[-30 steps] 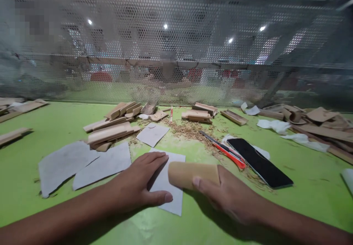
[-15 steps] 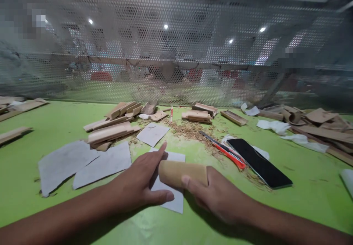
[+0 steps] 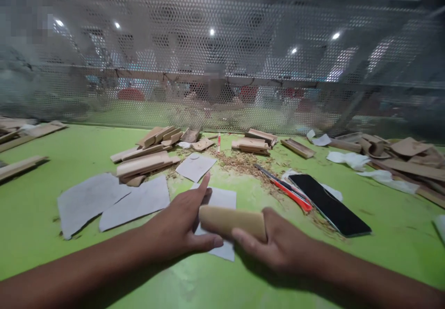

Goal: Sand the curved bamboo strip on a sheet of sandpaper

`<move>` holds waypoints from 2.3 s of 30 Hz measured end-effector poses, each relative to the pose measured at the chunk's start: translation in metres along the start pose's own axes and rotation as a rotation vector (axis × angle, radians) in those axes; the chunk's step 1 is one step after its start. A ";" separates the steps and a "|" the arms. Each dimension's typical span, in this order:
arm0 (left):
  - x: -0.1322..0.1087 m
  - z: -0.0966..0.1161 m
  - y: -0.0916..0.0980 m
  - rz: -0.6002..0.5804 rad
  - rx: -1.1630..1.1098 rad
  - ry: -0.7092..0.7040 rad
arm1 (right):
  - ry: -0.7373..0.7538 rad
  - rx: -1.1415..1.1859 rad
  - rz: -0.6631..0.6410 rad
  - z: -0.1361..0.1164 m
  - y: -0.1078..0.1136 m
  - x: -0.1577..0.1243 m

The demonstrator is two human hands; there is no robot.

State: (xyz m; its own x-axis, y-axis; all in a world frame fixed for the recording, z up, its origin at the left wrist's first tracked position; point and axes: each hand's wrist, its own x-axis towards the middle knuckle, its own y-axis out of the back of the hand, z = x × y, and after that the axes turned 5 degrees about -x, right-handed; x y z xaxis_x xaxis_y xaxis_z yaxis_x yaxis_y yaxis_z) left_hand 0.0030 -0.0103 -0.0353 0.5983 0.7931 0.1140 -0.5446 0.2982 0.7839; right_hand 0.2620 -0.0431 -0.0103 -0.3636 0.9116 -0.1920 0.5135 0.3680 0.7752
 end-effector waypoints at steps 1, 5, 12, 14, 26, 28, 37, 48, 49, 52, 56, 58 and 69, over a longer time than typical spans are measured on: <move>0.000 0.003 0.002 -0.017 0.003 0.005 | 0.010 -0.069 0.062 0.000 0.001 0.001; 0.002 0.007 0.005 -0.023 0.000 0.013 | 0.209 -0.159 -0.016 -0.004 0.007 0.001; 0.001 0.009 0.006 -0.032 0.001 0.001 | 0.106 -0.098 -0.042 -0.003 0.006 -0.005; 0.001 0.011 0.007 -0.033 -0.007 -0.006 | 0.082 -0.059 -0.043 -0.001 0.006 -0.003; 0.003 0.011 0.017 0.098 0.045 -0.295 | -0.049 0.937 -0.178 -0.004 0.007 0.004; 0.003 0.014 0.020 0.110 0.083 -0.364 | -0.107 1.120 -0.300 0.001 0.004 0.005; 0.004 0.018 0.025 0.156 0.026 -0.451 | -0.180 1.230 -0.602 0.004 0.005 0.006; -0.002 0.041 0.034 0.014 -0.512 -0.189 | -0.359 1.003 -1.021 0.030 -0.006 0.013; -0.002 0.040 0.034 -0.005 -0.567 -0.158 | -0.385 0.996 -1.013 0.032 -0.009 0.013; -0.002 0.040 0.033 -0.048 -0.714 -0.083 | -0.429 1.033 -0.924 0.032 -0.015 0.007; -0.004 0.047 0.032 -0.122 -0.813 -0.033 | -0.237 1.148 -0.709 0.019 -0.020 -0.008; -0.005 0.052 0.030 -0.180 -0.797 -0.024 | -0.076 1.167 -0.705 0.009 -0.021 -0.013; 0.012 0.006 0.031 0.255 -0.051 -0.090 | -0.219 1.210 -0.801 0.004 0.002 -0.010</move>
State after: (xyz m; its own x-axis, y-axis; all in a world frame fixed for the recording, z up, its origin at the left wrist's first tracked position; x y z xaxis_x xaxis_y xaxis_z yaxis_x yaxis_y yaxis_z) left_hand -0.0037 0.0052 -0.0057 0.4865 0.7964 0.3592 -0.7119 0.1231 0.6914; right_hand 0.2696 -0.0508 -0.0091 -0.7929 0.3628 -0.4896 0.6003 0.6030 -0.5254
